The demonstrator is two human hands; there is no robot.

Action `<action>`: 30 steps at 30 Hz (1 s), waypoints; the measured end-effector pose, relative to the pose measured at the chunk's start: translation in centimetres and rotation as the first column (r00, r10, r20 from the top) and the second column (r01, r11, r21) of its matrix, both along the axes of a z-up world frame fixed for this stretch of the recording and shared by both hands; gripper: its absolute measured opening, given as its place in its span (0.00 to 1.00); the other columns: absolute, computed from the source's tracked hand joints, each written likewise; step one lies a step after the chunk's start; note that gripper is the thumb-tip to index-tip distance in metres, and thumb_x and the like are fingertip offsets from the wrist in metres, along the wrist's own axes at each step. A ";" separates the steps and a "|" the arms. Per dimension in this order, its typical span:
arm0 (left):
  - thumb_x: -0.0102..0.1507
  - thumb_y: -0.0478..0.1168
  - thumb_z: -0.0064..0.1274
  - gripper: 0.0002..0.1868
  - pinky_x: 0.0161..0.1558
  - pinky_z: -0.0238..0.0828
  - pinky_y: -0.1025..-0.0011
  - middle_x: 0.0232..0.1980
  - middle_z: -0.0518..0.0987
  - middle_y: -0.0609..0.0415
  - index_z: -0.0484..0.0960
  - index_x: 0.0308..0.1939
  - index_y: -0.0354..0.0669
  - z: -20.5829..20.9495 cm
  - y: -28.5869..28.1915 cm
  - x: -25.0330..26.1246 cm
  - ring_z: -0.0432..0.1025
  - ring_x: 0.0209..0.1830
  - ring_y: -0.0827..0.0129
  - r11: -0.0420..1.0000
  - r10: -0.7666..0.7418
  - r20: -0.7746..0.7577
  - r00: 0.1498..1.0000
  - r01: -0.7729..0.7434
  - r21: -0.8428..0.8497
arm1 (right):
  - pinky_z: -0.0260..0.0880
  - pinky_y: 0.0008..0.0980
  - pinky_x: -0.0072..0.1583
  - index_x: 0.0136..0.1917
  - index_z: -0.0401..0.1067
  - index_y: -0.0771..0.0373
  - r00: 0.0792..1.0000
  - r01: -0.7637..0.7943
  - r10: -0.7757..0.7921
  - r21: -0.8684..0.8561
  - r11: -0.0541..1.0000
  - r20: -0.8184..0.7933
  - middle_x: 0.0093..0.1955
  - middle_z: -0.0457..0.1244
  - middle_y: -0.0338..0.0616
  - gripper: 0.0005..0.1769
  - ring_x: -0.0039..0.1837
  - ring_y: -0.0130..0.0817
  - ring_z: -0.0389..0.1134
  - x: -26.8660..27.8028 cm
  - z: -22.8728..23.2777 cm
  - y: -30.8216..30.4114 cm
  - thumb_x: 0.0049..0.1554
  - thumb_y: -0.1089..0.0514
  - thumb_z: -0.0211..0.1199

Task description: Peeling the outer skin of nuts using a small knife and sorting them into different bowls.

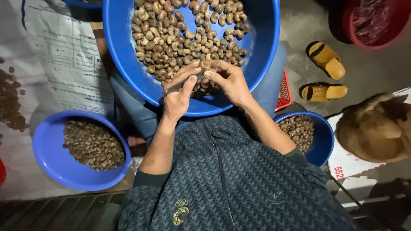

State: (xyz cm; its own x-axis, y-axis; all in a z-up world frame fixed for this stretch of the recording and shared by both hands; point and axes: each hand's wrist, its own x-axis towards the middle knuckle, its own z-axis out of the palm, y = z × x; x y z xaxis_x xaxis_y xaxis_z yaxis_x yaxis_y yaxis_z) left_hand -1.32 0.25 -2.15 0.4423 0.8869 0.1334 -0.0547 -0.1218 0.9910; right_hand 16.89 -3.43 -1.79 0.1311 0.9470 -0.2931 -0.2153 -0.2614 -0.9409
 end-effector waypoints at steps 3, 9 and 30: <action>0.78 0.37 0.43 0.14 0.70 0.67 0.37 0.70 0.73 0.36 0.80 0.63 0.35 0.4 0.2 0.3 0.66 0.73 0.40 1.000 -0.006 -0.018 1.000 0.006 -0.007 | 0.74 0.26 0.44 0.54 0.78 0.64 0.995 -0.012 0.010 0.019 1.000 0.102 0.40 0.71 0.45 0.10 0.43 0.24 0.69 0.2 0.4 0.1 0.59 0.60 0.71; 0.77 0.38 0.43 0.15 0.59 0.79 0.48 0.67 0.76 0.34 0.80 0.62 0.34 -1.3 -0.2 -0.6 0.70 0.68 0.41 0.998 0.025 -0.124 0.992 -0.032 -0.059 | 0.72 0.44 0.55 0.57 0.77 0.65 0.957 -0.023 -0.001 0.079 0.997 0.289 0.44 0.71 0.57 0.12 0.50 0.39 0.70 -0.4 -1.4 -1.1 0.59 0.62 0.68; 0.76 0.39 0.47 0.15 0.53 0.81 0.58 0.62 0.79 0.32 0.82 0.59 0.32 0.2 0.1 0.3 0.75 0.64 0.44 0.981 0.076 -0.129 0.989 -0.098 -0.169 | 0.77 0.31 0.49 0.66 0.66 0.72 0.985 -0.140 0.145 0.056 0.989 -0.093 0.44 0.71 0.52 0.20 0.47 0.35 0.75 1.0 -2.3 -0.5 0.64 0.62 0.63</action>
